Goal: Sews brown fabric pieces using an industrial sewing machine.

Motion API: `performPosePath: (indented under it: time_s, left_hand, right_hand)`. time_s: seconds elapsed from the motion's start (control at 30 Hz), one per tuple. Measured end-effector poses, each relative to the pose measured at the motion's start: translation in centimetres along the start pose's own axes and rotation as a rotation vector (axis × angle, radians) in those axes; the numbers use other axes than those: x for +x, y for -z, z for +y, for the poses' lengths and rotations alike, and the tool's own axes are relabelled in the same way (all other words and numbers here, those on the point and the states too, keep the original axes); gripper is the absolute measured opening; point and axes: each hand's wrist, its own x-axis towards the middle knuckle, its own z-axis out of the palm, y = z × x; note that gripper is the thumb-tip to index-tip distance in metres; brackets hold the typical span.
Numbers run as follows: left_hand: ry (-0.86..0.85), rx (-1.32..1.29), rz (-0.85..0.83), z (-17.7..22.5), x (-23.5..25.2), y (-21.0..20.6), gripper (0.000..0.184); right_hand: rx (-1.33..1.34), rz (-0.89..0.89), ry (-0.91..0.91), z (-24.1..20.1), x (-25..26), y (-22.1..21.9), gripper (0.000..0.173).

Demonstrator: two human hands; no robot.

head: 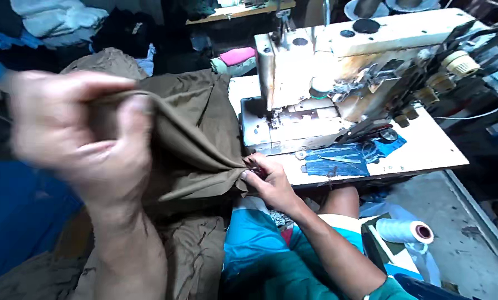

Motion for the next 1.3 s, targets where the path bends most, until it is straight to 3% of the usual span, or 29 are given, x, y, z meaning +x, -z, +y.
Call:
performPosePath:
  time_s: [0.1,0.2,0.33,0.47,0.53,0.63,0.8,1.03,1.3]
  left_hand:
    - [-0.05,0.057,-0.421,0.4,3.1,-4.2,0.023]
    - [0.006,-0.034,-0.625,-1.1,3.1,-7.8,0.013]
    - [0.094,-0.111,-0.603,-0.8,2.7,-9.2,0.014]
    - [0.128,-0.117,-0.608,0.7,3.8,-8.6,0.013]
    - [0.162,-0.101,-0.616,1.2,4.3,-8.2,0.011]
    - [0.19,-0.065,-0.673,0.1,5.0,-7.7,0.013]
    - [0.218,-0.202,-0.803,-1.0,4.9,-7.2,0.011]
    - [0.306,-0.256,-0.692,-1.1,3.9,-9.5,0.012]
    - [0.354,-0.401,-0.862,-1.3,2.9,-10.6,0.012]
  right_hand:
    - [-0.192,0.063,-0.312,3.6,-1.2,3.6,0.032]
    - [-0.351,0.292,-0.179,4.6,-2.7,4.6,0.027]
    - [-0.422,0.408,0.152,3.1,-2.0,3.1,0.024]
    - [-0.531,0.382,0.239,3.6,1.0,1.1,0.036]
    - [-0.5,0.31,0.223,4.3,2.2,0.8,0.034]
    - [-0.3,0.244,0.105,4.1,2.6,1.5,0.016]
    - [0.194,0.088,-0.211,3.5,2.0,4.9,0.018]
    - [0.208,-0.013,-0.206,2.9,0.7,6.0,0.015]
    - [0.263,0.105,-0.28,4.5,-0.9,7.2,0.016]
